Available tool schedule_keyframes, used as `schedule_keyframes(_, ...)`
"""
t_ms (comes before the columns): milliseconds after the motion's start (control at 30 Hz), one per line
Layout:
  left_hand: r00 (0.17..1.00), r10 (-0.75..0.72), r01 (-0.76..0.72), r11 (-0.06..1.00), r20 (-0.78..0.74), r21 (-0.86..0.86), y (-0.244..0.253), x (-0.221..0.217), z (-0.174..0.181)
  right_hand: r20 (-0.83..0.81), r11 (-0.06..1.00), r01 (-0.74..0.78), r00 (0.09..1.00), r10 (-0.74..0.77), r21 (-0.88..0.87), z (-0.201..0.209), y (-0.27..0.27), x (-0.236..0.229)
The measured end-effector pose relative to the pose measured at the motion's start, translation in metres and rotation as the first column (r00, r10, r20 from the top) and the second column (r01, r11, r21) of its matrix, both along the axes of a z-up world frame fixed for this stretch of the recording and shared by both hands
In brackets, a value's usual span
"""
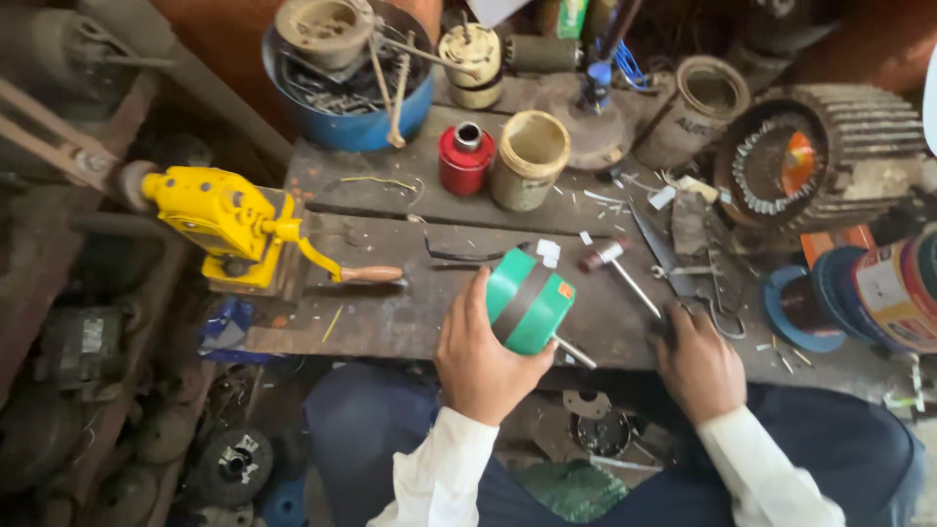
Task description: The person assembles a small electric motor by inserting a rotor into a stator and attaching a green end cap. They use a hammer to tap the end cap into place and then test the shaft rotation before disassembling the unit.
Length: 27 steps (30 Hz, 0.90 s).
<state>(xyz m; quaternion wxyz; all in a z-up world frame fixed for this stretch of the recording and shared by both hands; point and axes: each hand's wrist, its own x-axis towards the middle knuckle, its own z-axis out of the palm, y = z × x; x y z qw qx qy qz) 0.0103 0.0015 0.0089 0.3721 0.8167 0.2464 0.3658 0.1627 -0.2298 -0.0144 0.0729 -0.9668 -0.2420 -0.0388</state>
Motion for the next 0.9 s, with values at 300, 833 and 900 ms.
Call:
schedule_keyframes(300, 0.964, -0.093, 0.105, 0.994, -0.251, 0.034, 0.003, -0.002, 0.016, 0.353, 0.791, -0.554, 0.817, 0.457, 0.259, 0.011, 0.052, -0.056)
schedule_keyframes(833, 0.973, -0.101, 0.111, 0.993, -0.206, 0.037, 0.002, -0.002, 0.012, 0.066, 0.823, -0.394, 0.912, 0.404, 0.410, -0.033, 0.059, -0.067)
schedule_keyframes(900, 0.970, -0.098, 0.109, 0.994, -0.222, 0.034, 0.002, -0.001, 0.012, -0.035, 0.828, -0.298, 0.934, 0.356, 0.474, -0.037, 0.060, -0.069)
